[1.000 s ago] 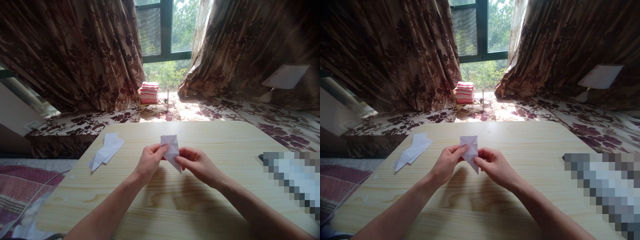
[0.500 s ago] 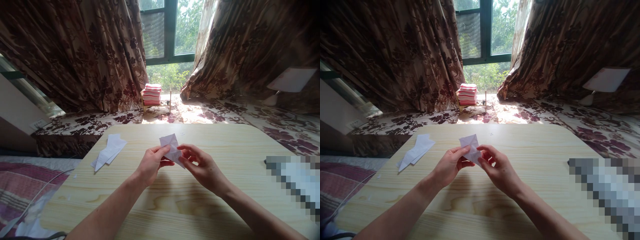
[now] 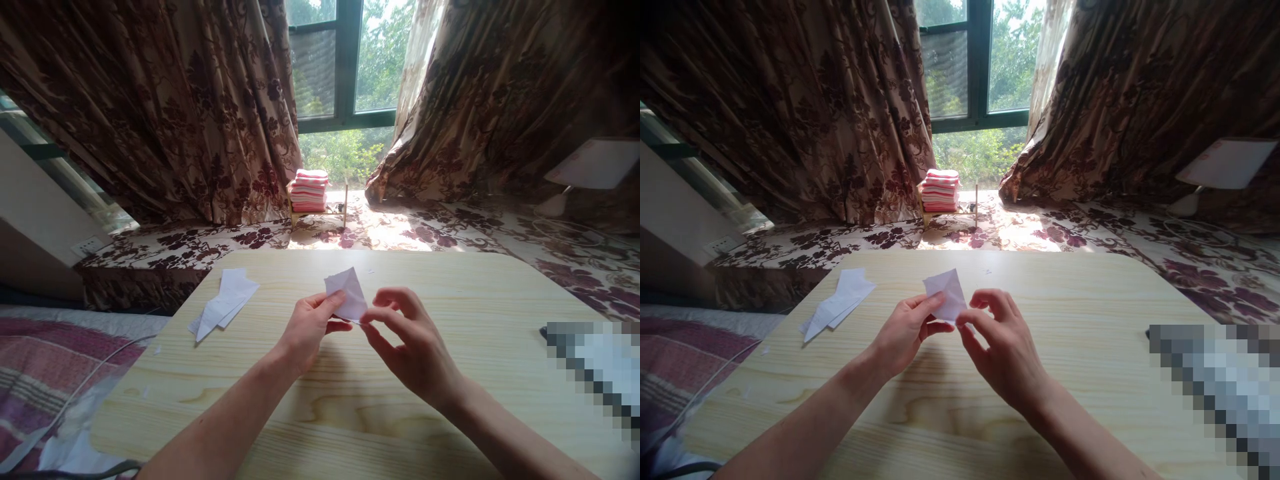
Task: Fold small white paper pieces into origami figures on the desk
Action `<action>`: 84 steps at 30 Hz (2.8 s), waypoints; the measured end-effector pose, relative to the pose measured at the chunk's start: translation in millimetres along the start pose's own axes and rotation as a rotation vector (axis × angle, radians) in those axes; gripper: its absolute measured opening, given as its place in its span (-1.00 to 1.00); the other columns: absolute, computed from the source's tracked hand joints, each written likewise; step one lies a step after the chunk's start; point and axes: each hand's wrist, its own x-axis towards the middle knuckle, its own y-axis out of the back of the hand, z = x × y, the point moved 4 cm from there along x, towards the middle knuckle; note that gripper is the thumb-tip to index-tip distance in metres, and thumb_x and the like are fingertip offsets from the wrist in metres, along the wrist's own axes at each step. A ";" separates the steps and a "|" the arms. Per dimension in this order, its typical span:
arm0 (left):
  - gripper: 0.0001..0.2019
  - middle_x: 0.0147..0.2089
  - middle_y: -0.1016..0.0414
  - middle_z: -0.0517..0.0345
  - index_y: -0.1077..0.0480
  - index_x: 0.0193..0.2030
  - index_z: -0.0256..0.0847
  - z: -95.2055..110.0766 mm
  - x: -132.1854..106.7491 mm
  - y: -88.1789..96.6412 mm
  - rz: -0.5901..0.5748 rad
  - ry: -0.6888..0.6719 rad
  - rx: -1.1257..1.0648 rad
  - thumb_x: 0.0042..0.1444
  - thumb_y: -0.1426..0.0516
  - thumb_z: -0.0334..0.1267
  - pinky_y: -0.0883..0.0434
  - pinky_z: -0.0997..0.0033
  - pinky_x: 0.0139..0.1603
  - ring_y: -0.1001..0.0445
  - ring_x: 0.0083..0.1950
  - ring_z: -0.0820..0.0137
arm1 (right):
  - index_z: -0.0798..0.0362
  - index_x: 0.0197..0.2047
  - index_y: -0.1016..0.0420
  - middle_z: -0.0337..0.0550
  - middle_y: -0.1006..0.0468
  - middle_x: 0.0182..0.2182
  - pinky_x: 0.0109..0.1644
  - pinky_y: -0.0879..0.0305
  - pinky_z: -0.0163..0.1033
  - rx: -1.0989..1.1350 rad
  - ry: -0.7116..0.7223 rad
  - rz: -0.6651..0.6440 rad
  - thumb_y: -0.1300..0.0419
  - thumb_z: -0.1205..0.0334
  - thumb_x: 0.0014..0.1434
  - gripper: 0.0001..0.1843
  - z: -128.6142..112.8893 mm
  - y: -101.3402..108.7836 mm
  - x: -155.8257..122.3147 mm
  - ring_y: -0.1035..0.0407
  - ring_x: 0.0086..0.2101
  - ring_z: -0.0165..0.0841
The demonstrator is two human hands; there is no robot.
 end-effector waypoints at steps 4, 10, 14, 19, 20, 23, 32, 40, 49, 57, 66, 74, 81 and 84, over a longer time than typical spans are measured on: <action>-0.76 -0.41 -0.55 0.05 -0.54 -0.37 -0.37 -0.3 0.7 0.7 0.031 0.001 -0.059 -0.02 -0.26 -0.18 -0.42 0.44 -0.33 -0.43 -0.41 0.45 | 0.04 -0.24 -0.43 -0.01 -0.34 -0.11 -0.12 -0.30 -0.03 -0.181 0.192 -0.032 -0.18 0.50 0.13 -0.82 -15.4 -0.2 -1.9 -0.27 -0.12 -0.16; -0.77 -0.42 -0.56 0.07 -0.55 -0.38 -0.35 3.0 0.3 0.4 0.045 -0.033 -0.131 -0.06 -0.29 -0.18 -0.40 0.47 -0.35 -0.44 -0.41 0.45 | 0.05 -0.22 -0.44 0.03 -0.40 -0.07 -0.04 -0.25 0.04 -0.247 0.275 -0.053 -0.21 0.48 0.12 -0.83 -21.2 -9.7 -4.3 -0.27 -0.05 -0.10; -0.77 -0.44 -0.56 0.09 -0.57 -0.36 -0.34 6.2 -0.7 -0.8 0.019 -0.101 -0.104 -0.04 -0.29 -0.17 -0.41 0.44 -0.31 -0.44 -0.41 0.45 | 0.04 -0.24 -0.46 0.01 -0.42 -0.09 -0.04 -0.23 0.03 -0.221 0.225 -0.095 -0.22 0.40 0.13 -0.88 -17.1 -10.3 -2.0 -0.28 -0.05 -0.11; -0.78 -0.42 -0.57 0.12 -0.60 -0.30 -0.29 7.7 -2.2 -2.7 -0.029 -0.185 -0.035 0.02 -0.26 -0.16 -0.39 0.45 -0.25 -0.43 -0.38 0.46 | 0.06 -0.21 -0.40 -0.01 -0.39 -0.17 -0.06 -0.26 -0.06 0.006 -0.022 0.045 -0.18 0.36 0.16 -0.90 -1.5 5.7 3.1 -0.30 -0.12 -0.20; -0.78 -0.42 -0.57 0.13 -0.60 -0.29 -0.28 7.4 -2.6 -3.2 -0.040 -0.191 -0.022 0.02 -0.25 -0.15 -0.38 0.45 -0.25 -0.43 -0.38 0.46 | 0.07 -0.20 -0.39 -0.02 -0.39 -0.18 -0.06 -0.26 -0.08 0.051 -0.101 0.061 -0.17 0.33 0.17 -0.91 3.5 6.7 3.4 -0.30 -0.12 -0.21; -0.78 -0.41 -0.58 0.15 -0.60 -0.29 -0.25 6.5 -3.4 -4.8 -0.079 -0.197 0.001 0.04 -0.24 -0.14 -0.35 0.48 -0.24 -0.42 -0.36 0.47 | 0.06 -0.22 -0.39 -0.07 -0.44 -0.23 -0.08 -0.26 -0.13 0.213 -0.330 -0.044 -0.16 0.23 0.19 -0.89 16.1 -1.0 1.5 -0.33 -0.19 -0.26; -0.75 -0.41 -0.58 0.13 -0.60 -0.27 -0.27 4.3 -2.2 -4.7 -0.116 -0.198 0.082 0.05 -0.24 -0.12 -0.33 0.44 -0.21 -0.43 -0.35 0.43 | 0.08 -0.35 -0.46 -0.18 -0.49 -0.42 -0.25 -0.24 -0.23 0.485 -0.576 -0.215 -0.12 0.11 0.20 -0.78 18.6 -11.3 -1.2 -0.33 -0.37 -0.33; -0.73 -0.34 -0.61 0.10 -0.59 -0.21 -0.26 1.7 -3.6 -9.9 -0.224 -0.078 0.198 -0.05 -0.30 -0.17 -0.34 0.39 -0.12 -0.47 -0.24 0.35 | 0.07 -0.38 -0.49 -0.17 -0.54 -0.43 -0.34 -0.27 -0.29 0.581 -0.692 -0.049 -0.16 0.03 0.17 -0.72 31.8 -6.0 -4.1 -0.37 -0.39 -0.35; -0.81 -0.40 -0.58 0.09 -0.60 -0.34 -0.28 4.1 -6.1 -10.8 -0.214 -0.025 0.250 -0.07 -0.29 -0.21 -0.33 0.37 -0.16 -0.46 -0.29 0.34 | 0.07 -0.39 -0.47 -0.20 -0.52 -0.50 -0.44 -0.31 -0.29 0.689 -0.814 -0.032 -0.18 -0.03 0.13 -0.69 37.6 -4.8 -5.1 -0.36 -0.47 -0.36; -0.77 -0.35 -0.54 0.12 -0.51 -0.25 -0.30 9.0 -3.0 -3.8 -0.084 -0.199 0.192 -0.02 -0.27 -0.18 -0.34 0.41 -0.20 -0.44 -0.28 0.38 | 0.08 -0.42 -0.47 -0.17 -0.52 -0.47 -0.45 -0.27 -0.33 0.591 -0.731 -0.108 -0.16 0.02 0.15 -0.70 22.5 -9.3 -4.3 -0.34 -0.48 -0.39; -0.82 -0.48 -0.47 0.18 -0.46 -0.47 -0.29 15.5 -5.4 -0.5 0.058 -0.291 0.303 0.04 -0.19 -0.21 -0.33 0.44 -0.31 -0.39 -0.37 0.40 | 0.05 -0.35 -0.41 -0.20 -0.46 -0.41 -0.38 -0.32 -0.31 0.479 -0.652 -0.085 -0.15 0.13 0.15 -0.84 16.3 -8.5 -2.6 -0.37 -0.42 -0.38; -0.83 -0.45 -0.49 0.14 -0.46 -0.48 -0.26 13.4 -7.1 -2.0 0.087 -0.342 0.447 0.03 -0.18 -0.22 -0.35 0.42 -0.24 -0.43 -0.31 0.35 | 0.03 -0.38 -0.38 -0.22 -0.43 -0.42 -0.36 -0.31 -0.30 0.442 -0.621 -0.043 -0.14 0.16 0.15 -0.86 15.6 -5.8 -0.9 -0.36 -0.41 -0.39; -0.85 -0.41 -0.48 0.15 -0.43 -0.50 -0.26 16.1 -10.8 -7.8 0.069 -0.409 0.544 0.05 -0.16 -0.29 -0.33 0.41 -0.18 -0.43 -0.27 0.34 | 0.04 -0.38 -0.39 -0.21 -0.44 -0.40 -0.29 -0.32 -0.27 0.465 -0.604 -0.055 -0.12 0.18 0.17 -0.86 15.8 -6.2 -0.9 -0.34 -0.40 -0.40; -0.85 -0.42 -0.45 0.15 -0.41 -0.50 -0.26 15.2 -11.1 -7.9 0.061 -0.403 0.534 0.05 -0.16 -0.29 -0.32 0.42 -0.19 -0.42 -0.27 0.34 | 0.05 -0.38 -0.39 -0.20 -0.46 -0.40 -0.29 -0.32 -0.27 0.470 -0.587 -0.060 -0.12 0.18 0.18 -0.86 14.9 -6.4 -0.1 -0.34 -0.39 -0.39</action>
